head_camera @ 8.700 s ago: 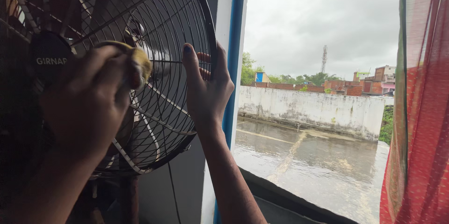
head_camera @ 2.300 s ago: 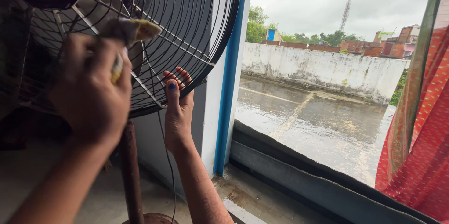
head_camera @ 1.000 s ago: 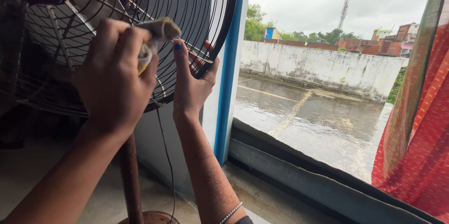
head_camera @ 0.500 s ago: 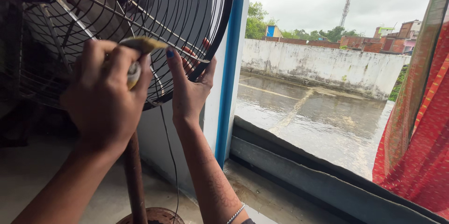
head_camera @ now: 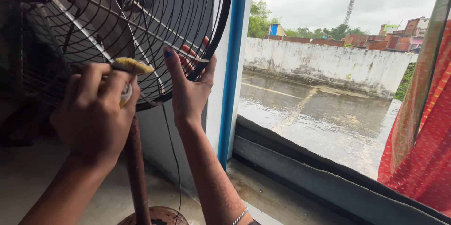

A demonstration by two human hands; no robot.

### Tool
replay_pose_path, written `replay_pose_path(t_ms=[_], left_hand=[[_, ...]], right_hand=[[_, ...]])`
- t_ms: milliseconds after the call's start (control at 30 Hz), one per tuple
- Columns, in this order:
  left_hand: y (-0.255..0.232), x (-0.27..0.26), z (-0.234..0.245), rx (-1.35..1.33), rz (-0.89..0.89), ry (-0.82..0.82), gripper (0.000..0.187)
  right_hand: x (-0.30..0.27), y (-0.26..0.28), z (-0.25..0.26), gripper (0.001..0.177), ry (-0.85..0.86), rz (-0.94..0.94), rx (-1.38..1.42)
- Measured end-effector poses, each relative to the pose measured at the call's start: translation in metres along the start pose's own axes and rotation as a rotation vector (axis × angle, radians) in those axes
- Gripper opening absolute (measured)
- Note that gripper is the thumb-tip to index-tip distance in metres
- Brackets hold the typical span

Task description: The person wipes the front and back wire cages of a standing electric fan using a yellow cloth. They rotate the fan head to reach different sections and continue wiping the motor housing and stand.

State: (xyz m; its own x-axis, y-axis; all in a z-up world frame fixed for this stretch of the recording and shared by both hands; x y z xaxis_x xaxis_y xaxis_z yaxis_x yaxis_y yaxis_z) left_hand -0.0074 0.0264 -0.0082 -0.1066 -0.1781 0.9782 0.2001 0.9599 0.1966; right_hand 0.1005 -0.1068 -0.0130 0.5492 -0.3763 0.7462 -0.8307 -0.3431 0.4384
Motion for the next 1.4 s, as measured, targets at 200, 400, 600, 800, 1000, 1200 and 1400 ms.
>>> replay_pose_path(t_ms=[200,400,600,800,1000,1200,1400], left_hand=[[-0.015,0.023,0.008,-0.145,-0.005,-0.095,0.018],[-0.018,0.023,-0.013,-0.11,-0.045,-0.098,0.016],[0.006,-0.018,-0.009,0.031,-0.051,0.006,0.011],[-0.001,0.0,0.006,-0.196,-0.003,-0.042,0.013],[-0.021,0.02,-0.005,-0.265,-0.054,-0.097,0.014],[0.002,-0.03,-0.007,-0.091,-0.015,0.073,0.011],[0.0,-0.021,0.005,-0.127,-0.002,0.073,0.014]], right_hand=[[-0.001,0.001,-0.001,0.086,0.007,0.011,-0.012],[-0.003,-0.002,0.001,0.083,0.043,0.066,-0.031],[-0.002,-0.003,-0.003,0.088,0.038,0.052,-0.063],[-0.005,-0.004,-0.005,0.083,0.053,0.042,0.078],[-0.005,-0.013,0.0,0.07,0.066,0.095,0.058],[-0.002,-0.013,0.002,0.074,0.04,0.069,-0.03],[-0.004,-0.007,0.0,0.075,0.039,0.061,-0.053]])
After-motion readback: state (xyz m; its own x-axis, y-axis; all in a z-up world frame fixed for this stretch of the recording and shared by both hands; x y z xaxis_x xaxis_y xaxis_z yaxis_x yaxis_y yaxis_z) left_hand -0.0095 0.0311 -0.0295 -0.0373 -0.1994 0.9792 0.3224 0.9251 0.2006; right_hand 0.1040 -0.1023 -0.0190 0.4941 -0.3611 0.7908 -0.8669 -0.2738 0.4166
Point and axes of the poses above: each hand's wrist, its own x-axis towards the middle knuckle, its own z-axis out of the back of the hand, y = z × x, the point moved 4 cm from there along x, towards the middle knuckle, and after that the axes turned 5 degrees about -z, right-handed, at the moved point
